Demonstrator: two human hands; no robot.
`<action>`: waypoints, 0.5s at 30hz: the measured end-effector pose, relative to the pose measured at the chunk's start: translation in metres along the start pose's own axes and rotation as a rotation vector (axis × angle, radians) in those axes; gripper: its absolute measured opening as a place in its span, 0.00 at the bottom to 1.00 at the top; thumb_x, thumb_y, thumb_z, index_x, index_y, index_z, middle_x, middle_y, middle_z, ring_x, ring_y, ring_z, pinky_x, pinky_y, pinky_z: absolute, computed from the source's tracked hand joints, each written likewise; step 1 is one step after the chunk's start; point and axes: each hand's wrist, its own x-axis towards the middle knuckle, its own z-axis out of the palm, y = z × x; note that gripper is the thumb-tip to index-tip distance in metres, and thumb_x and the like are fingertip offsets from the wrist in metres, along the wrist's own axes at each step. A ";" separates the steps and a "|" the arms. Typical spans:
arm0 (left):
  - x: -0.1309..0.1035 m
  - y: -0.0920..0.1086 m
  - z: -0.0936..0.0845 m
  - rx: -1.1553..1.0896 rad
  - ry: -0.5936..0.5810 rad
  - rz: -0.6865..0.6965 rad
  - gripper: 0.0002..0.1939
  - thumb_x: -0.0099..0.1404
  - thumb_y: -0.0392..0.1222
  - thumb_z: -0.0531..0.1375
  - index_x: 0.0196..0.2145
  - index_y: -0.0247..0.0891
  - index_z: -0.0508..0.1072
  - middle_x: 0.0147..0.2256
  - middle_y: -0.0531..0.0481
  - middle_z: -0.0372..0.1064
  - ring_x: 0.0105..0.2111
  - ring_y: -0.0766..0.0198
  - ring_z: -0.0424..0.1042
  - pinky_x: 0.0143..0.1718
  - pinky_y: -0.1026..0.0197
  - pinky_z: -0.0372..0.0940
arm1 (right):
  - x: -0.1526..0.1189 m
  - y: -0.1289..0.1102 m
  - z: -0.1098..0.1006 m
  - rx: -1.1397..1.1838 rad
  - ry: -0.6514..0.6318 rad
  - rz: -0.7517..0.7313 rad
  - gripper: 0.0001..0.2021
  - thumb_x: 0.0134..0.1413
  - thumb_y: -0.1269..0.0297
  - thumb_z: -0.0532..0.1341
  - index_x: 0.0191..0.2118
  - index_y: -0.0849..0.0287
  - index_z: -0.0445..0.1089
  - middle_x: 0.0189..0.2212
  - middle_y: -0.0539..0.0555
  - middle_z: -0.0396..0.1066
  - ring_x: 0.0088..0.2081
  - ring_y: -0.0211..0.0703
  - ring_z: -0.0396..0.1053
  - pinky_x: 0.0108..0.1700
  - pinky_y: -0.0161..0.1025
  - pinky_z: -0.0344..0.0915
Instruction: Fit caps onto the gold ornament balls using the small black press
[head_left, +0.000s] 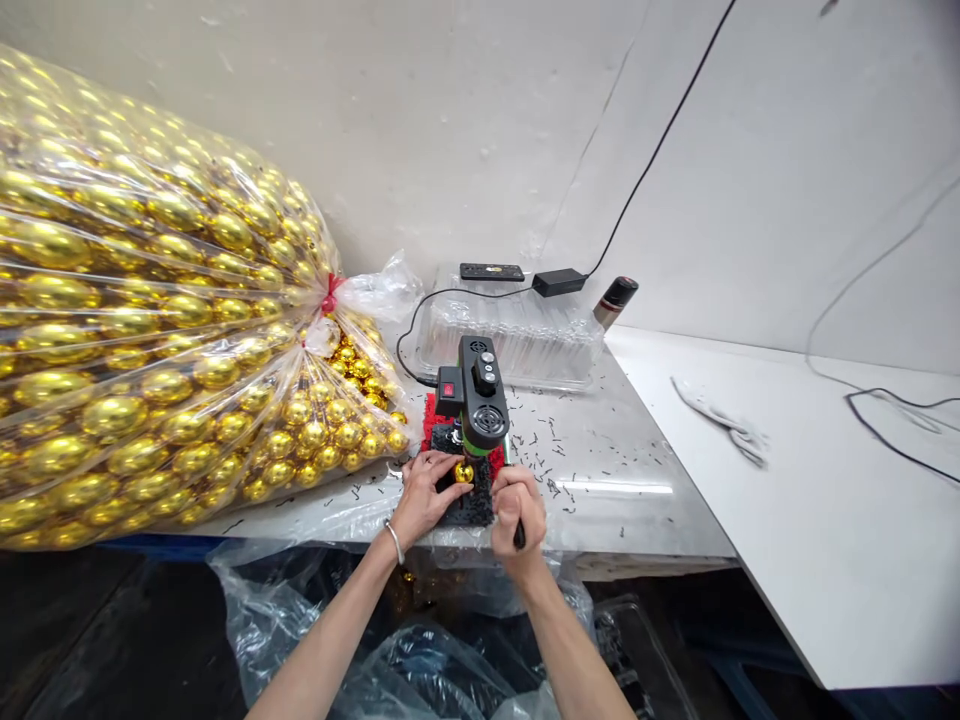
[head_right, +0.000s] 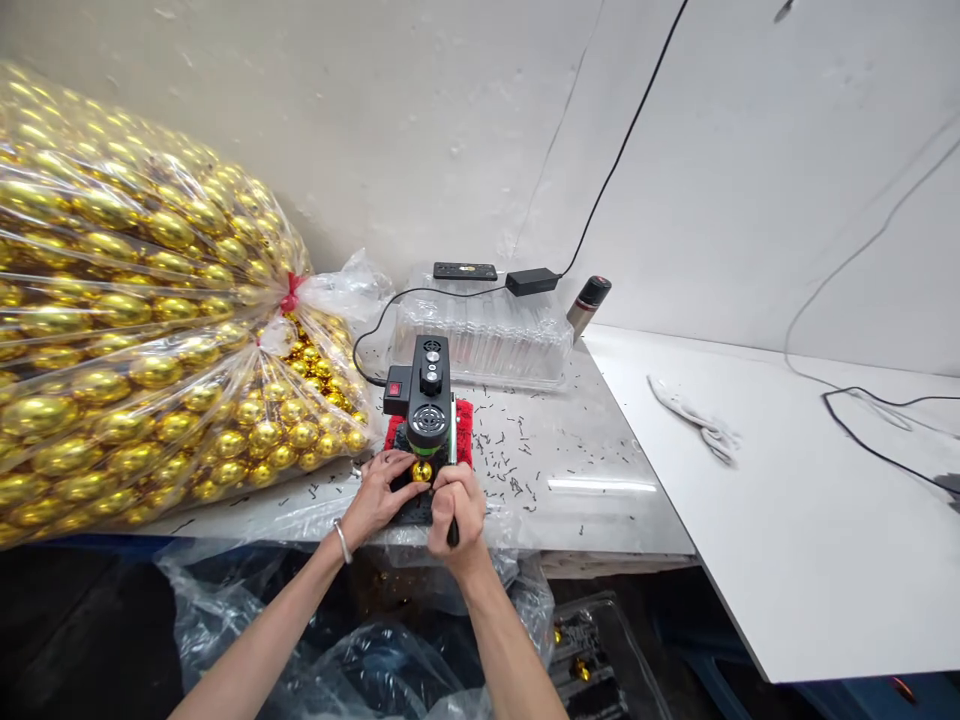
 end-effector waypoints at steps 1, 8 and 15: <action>0.000 0.001 0.000 -0.009 0.017 -0.006 0.17 0.58 0.46 0.64 0.46 0.44 0.75 0.45 0.46 0.73 0.49 0.52 0.65 0.51 0.47 0.56 | 0.008 -0.007 -0.003 0.009 -0.001 0.037 0.13 0.60 0.73 0.46 0.25 0.57 0.56 0.25 0.50 0.59 0.30 0.37 0.61 0.31 0.37 0.60; -0.047 0.015 -0.017 0.030 0.141 0.060 0.20 0.57 0.51 0.64 0.46 0.42 0.74 0.41 0.45 0.74 0.43 0.54 0.70 0.47 0.48 0.63 | 0.043 -0.035 -0.014 0.036 -0.004 0.193 0.14 0.60 0.74 0.48 0.24 0.57 0.57 0.24 0.49 0.60 0.31 0.37 0.63 0.34 0.38 0.59; -0.044 0.025 -0.052 0.244 0.326 0.221 0.15 0.67 0.44 0.54 0.49 0.40 0.71 0.48 0.41 0.70 0.49 0.54 0.68 0.50 0.49 0.63 | 0.034 -0.028 -0.008 0.039 0.028 0.145 0.13 0.60 0.75 0.48 0.25 0.58 0.57 0.24 0.49 0.60 0.31 0.37 0.62 0.33 0.36 0.58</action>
